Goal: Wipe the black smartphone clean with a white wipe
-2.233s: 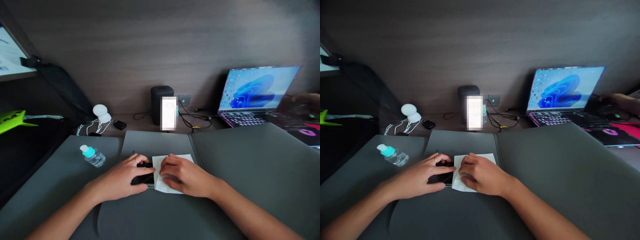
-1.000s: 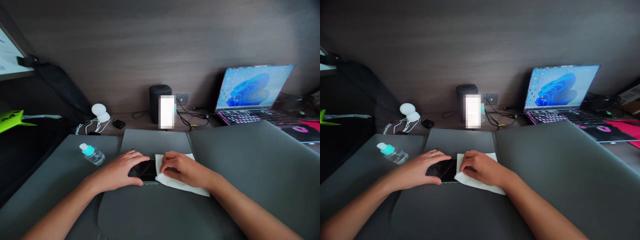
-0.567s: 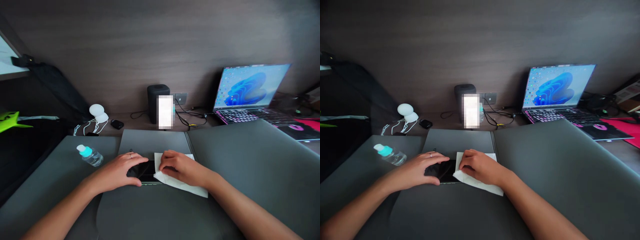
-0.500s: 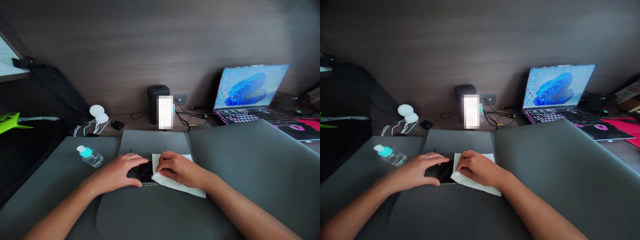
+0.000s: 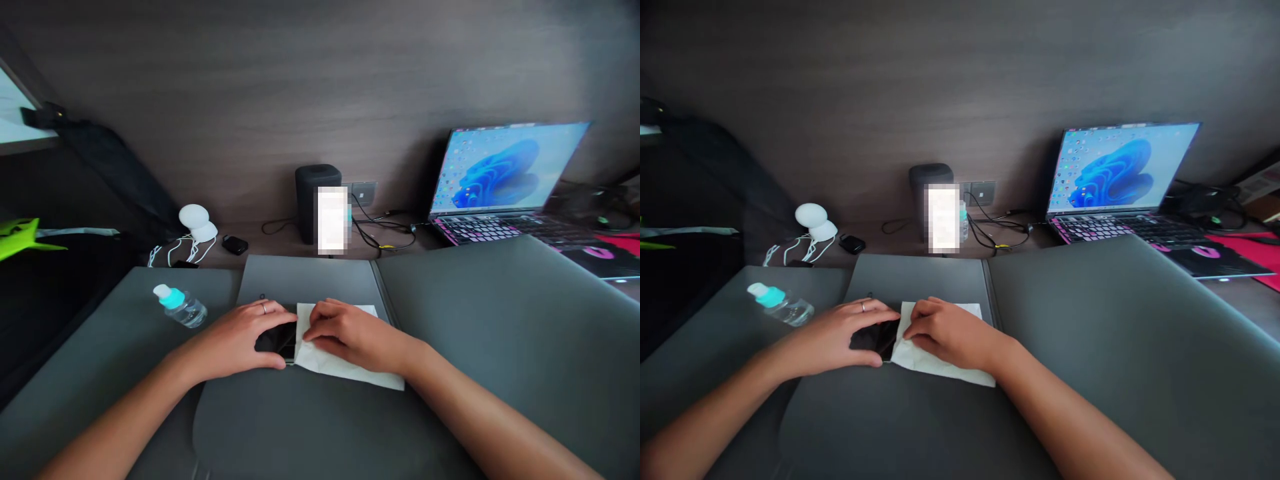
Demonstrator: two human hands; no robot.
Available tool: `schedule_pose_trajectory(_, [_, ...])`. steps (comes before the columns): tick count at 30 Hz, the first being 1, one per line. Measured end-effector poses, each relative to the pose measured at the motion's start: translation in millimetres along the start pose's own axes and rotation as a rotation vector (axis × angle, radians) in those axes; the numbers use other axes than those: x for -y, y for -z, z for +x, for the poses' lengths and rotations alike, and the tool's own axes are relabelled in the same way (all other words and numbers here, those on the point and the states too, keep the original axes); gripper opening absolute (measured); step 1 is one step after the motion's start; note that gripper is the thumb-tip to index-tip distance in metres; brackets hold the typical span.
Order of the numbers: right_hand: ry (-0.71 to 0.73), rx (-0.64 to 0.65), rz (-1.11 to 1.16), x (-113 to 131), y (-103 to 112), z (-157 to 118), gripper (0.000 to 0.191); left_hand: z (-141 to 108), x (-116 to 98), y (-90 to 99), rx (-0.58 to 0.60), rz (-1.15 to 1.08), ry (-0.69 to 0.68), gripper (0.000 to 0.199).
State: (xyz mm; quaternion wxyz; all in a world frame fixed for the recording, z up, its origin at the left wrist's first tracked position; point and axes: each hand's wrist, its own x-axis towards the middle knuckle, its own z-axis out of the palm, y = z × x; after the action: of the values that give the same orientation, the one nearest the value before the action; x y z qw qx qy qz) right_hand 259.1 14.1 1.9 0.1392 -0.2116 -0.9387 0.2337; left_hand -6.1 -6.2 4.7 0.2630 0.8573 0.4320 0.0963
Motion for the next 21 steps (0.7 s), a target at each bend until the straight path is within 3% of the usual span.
schedule_pose_trajectory(4, [-0.036, -0.013, 0.0, 0.9, 0.6, -0.9, 0.025, 0.9, -1.0, 0.3, -0.001, -0.02, -0.019, 0.061])
schedule_pose_trajectory(9, [0.029, -0.026, -0.018, 4.0, -4.6, 5.1, 0.027, 1.0, -0.8, 0.4, -0.007, 0.003, -0.028, 0.059])
schedule_pose_trajectory(15, [-0.034, -0.027, 0.003, 0.4, -1.8, 0.8, 0.025, 1.1, -2.3, 1.7, 0.011, 0.021, -0.037, 0.057])
schedule_pose_trajectory(21, [0.029, -0.044, 0.005, -0.9, -4.5, 3.4, 0.026, 1.1, -2.4, 2.2, 0.003, 0.029, -0.039, 0.048])
